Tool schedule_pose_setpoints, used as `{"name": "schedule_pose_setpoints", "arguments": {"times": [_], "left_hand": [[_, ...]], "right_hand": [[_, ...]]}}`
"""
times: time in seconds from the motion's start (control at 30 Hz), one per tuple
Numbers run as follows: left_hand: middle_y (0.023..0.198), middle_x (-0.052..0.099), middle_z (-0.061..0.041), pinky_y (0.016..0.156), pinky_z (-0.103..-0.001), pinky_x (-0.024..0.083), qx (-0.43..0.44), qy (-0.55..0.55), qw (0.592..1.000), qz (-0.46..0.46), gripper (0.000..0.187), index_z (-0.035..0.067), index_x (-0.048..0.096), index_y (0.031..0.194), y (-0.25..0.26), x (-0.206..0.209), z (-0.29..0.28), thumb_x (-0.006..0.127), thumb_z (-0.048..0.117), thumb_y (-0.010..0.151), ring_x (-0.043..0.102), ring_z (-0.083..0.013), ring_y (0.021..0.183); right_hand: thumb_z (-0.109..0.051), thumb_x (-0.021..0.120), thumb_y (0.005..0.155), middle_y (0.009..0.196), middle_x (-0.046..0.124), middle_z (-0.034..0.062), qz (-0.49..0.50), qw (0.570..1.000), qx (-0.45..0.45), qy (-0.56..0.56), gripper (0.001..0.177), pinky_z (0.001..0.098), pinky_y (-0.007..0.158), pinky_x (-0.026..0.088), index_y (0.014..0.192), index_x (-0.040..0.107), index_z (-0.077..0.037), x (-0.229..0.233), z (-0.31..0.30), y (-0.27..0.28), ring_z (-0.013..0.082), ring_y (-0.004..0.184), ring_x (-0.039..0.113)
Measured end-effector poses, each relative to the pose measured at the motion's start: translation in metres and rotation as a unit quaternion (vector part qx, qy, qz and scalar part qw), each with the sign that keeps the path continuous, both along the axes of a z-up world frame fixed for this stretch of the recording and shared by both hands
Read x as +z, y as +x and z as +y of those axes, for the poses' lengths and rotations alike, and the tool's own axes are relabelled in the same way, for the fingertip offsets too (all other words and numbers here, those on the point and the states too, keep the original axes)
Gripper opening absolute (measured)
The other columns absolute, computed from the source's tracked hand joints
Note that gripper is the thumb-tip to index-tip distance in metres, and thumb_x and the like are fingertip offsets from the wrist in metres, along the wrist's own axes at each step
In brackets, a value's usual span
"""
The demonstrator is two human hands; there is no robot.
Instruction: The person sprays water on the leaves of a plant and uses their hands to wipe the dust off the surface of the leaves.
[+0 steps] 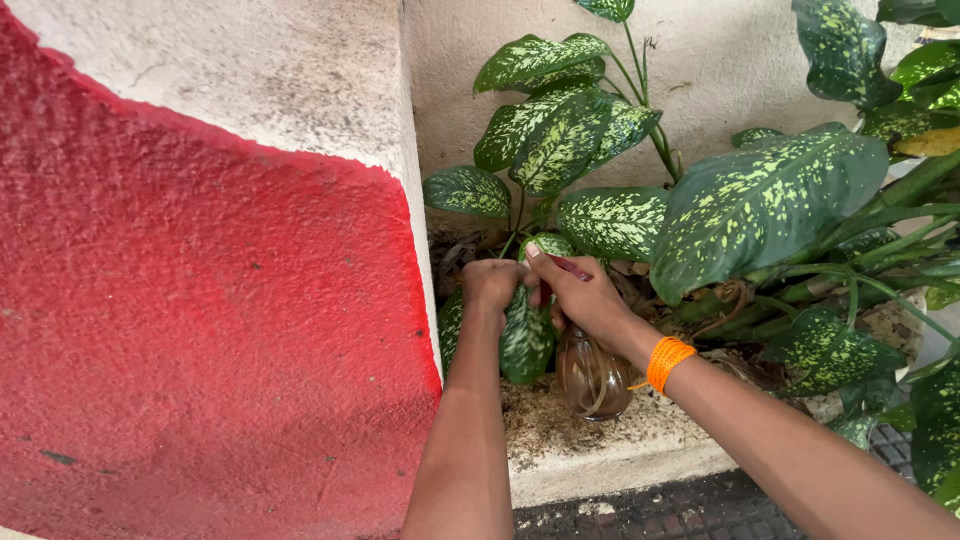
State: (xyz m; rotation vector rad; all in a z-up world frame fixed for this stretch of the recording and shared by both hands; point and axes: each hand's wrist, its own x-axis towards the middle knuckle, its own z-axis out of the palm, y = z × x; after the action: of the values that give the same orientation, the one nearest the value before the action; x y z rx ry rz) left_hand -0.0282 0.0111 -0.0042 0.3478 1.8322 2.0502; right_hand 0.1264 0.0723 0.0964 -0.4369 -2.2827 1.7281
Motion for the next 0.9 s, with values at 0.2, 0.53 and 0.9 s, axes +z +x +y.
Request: {"name": "schedule_pose_setpoints", "arguments": {"times": [0.2, 0.53, 0.9], "left_hand": [[0.102, 0.076, -0.016, 0.094, -0.038, 0.05, 0.057, 0.059, 0.993, -0.084, 0.035, -0.005, 0.076, 0.098, 0.001, 0.003, 0.006, 0.084, 0.025, 0.081, 0.07, -0.0226, 0.098], [0.093, 0.074, -0.014, 0.071, -0.037, 0.054, 0.101, 0.104, 0.98, -0.135, 0.025, -0.007, 0.072, 0.098, 0.0, -0.004, 0.004, 0.077, 0.015, 0.087, 0.067, -0.0212, 0.078], [0.102, 0.073, -0.014, 0.088, -0.037, 0.053, 0.092, 0.096, 0.987, -0.095, 0.035, -0.001, 0.067, 0.105, 0.019, 0.024, -0.01, 0.084, -0.004, 0.074, 0.069, -0.0246, 0.096]], "right_hand": [[-0.055, 0.058, 0.098, 0.066, 0.063, 0.0052, -0.02, 0.999, -0.037, 0.015, 0.058, 0.0299, 0.046, 0.043, 0.083, 0.065, 0.0, -0.016, 0.012, -0.009, 0.0123, 0.047, 0.053], [-0.061, 0.058, 0.093, 0.065, 0.06, 0.0028, -0.058, 0.993, -0.094, 0.032, 0.055, 0.0305, 0.046, 0.043, 0.089, 0.069, -0.007, -0.014, 0.02, -0.005, 0.0125, 0.046, 0.052], [-0.062, 0.06, 0.092, 0.062, 0.057, 0.0009, -0.031, 0.994, -0.105, 0.028, 0.062, 0.0304, 0.043, 0.042, 0.076, 0.064, -0.002, -0.01, 0.011, -0.002, 0.0131, 0.044, 0.052]]}}
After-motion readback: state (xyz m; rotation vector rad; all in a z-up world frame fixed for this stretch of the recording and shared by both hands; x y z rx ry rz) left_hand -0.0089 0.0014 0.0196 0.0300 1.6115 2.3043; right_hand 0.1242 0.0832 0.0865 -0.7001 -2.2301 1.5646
